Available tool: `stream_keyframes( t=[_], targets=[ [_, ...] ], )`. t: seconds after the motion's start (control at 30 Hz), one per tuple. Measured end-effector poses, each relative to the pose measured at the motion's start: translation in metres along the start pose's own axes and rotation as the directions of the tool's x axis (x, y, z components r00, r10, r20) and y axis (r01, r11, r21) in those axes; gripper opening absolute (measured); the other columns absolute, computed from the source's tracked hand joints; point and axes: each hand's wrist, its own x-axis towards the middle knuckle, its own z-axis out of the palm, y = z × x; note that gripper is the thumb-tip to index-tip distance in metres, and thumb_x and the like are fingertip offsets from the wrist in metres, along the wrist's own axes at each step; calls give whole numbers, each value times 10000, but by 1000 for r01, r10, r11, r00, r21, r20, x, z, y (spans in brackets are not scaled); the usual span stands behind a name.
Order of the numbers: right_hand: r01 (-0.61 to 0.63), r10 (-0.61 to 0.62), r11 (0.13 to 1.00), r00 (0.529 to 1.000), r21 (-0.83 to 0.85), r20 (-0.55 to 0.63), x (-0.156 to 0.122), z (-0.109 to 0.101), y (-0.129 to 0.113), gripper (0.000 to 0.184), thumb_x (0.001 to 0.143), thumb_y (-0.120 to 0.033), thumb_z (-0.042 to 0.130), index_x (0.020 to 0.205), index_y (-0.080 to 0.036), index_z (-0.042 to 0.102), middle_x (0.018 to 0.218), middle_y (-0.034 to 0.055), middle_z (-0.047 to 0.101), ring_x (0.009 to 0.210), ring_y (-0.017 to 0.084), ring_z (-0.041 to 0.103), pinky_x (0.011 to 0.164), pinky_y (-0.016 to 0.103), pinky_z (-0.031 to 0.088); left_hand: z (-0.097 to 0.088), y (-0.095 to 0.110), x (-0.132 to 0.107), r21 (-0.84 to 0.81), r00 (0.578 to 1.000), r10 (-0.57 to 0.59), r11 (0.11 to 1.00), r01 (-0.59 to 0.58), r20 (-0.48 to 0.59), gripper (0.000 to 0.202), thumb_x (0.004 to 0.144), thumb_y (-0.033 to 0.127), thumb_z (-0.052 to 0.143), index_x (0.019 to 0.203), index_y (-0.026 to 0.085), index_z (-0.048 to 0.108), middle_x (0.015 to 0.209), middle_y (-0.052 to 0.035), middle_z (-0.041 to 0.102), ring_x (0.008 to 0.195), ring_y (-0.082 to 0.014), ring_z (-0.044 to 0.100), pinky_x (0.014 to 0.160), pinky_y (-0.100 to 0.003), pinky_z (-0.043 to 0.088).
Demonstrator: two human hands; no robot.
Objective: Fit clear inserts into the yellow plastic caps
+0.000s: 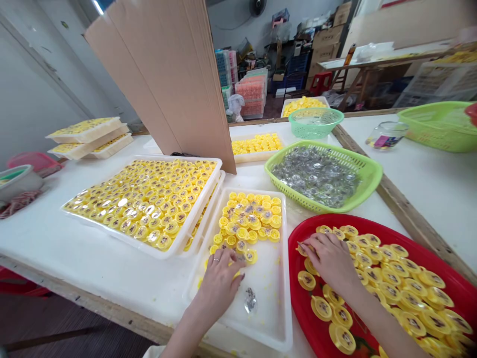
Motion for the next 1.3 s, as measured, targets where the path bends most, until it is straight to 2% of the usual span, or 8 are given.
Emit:
stream_keyframes(
  t=[0.2, 0.53, 0.6, 0.67, 0.73, 0.8, 1.03, 1.3],
  targets=[
    [44, -52, 997, 990, -63, -130, -8, -14, -8, 366, 940, -392, 432, 1040, -134, 672, 1003, 152, 666, 982, 351, 542, 810, 493, 415, 12, 12, -5, 94, 987, 29, 995, -44, 157, 302, 684, 362, 823, 928, 215, 722, 1046, -101, 598, 1051, -334, 531, 880, -498, 432],
    [158, -124, 968, 977, 196, -175, -36, -30, -57, 184, 944, -315, 493, 1074, -229, 592, 997, 50, 668, 989, 227, 568, 896, 387, 451, 12, 10, 0, 68, 978, 58, 995, -73, 199, 349, 678, 364, 828, 942, 204, 665, 1172, -84, 565, 1129, -309, 507, 936, -472, 402],
    [104, -81, 932, 993, 347, -80, -42, -32, -73, 178, 947, -315, 488, 1071, -241, 592, 983, 35, 674, 952, 196, 596, 852, 333, 480, 4, 16, -1, 40, 982, 98, 994, -105, 162, 340, 724, 341, 795, 994, 213, 633, 1259, -86, 529, 1183, -309, 470, 970, -482, 372],
    [-98, 15, 810, 989, 578, 148, -46, -33, -89, 194, 927, -359, 520, 1056, -243, 609, 936, 27, 681, 867, 186, 618, 791, 314, 491, -5, 26, 0, -9, 979, 164, 986, -164, 117, 314, 781, 307, 748, 1042, 220, 597, 1224, -68, 560, 1160, -282, 487, 976, -466, 363],
    [-330, 51, 621, 922, 711, 383, -47, -32, -101, 213, 889, -420, 568, 966, -234, 640, 833, 16, 675, 755, 182, 612, 709, 307, 483, -13, 37, 1, -63, 968, 238, 970, -233, 81, 252, 836, 290, 696, 1044, 219, 573, 1085, -33, 622, 1066, -236, 538, 973, -434, 366],
    [-432, 39, 508, 876, 745, 482, -47, -30, -107, 237, 870, -452, 584, 838, -224, 635, 727, -1, 648, 674, 170, 592, 639, 289, 469, -17, 44, 3, -90, 956, 288, 955, -282, 56, 184, 877, 306, 649, 1017, 218, 568, 978, -7, 650, 988, -207, 572, 966, -408, 377],
    [-492, 111, 366, 866, 790, 488, -47, -33, -96, 306, 891, -520, 520, 830, -221, 539, 787, 21, 683, 693, 156, 615, 653, 276, 508, -4, 20, 23, 260, 989, 143, 957, -128, -42, 620, 737, 336, 787, 1273, 180, 518, 1289, -157, 550, 1205, -366, 490, 973, -538, 409],
    [-501, 150, 307, 865, 810, 478, -52, -30, -92, 372, 859, -577, 545, 925, -213, 592, 786, 37, 669, 747, 185, 638, 651, 293, 523, 9, 6, 46, 305, 993, 114, 947, -97, -36, 322, 796, 239, 732, 1105, 205, 648, 1227, -141, 540, 1177, -348, 489, 943, -522, 420]
  ],
)
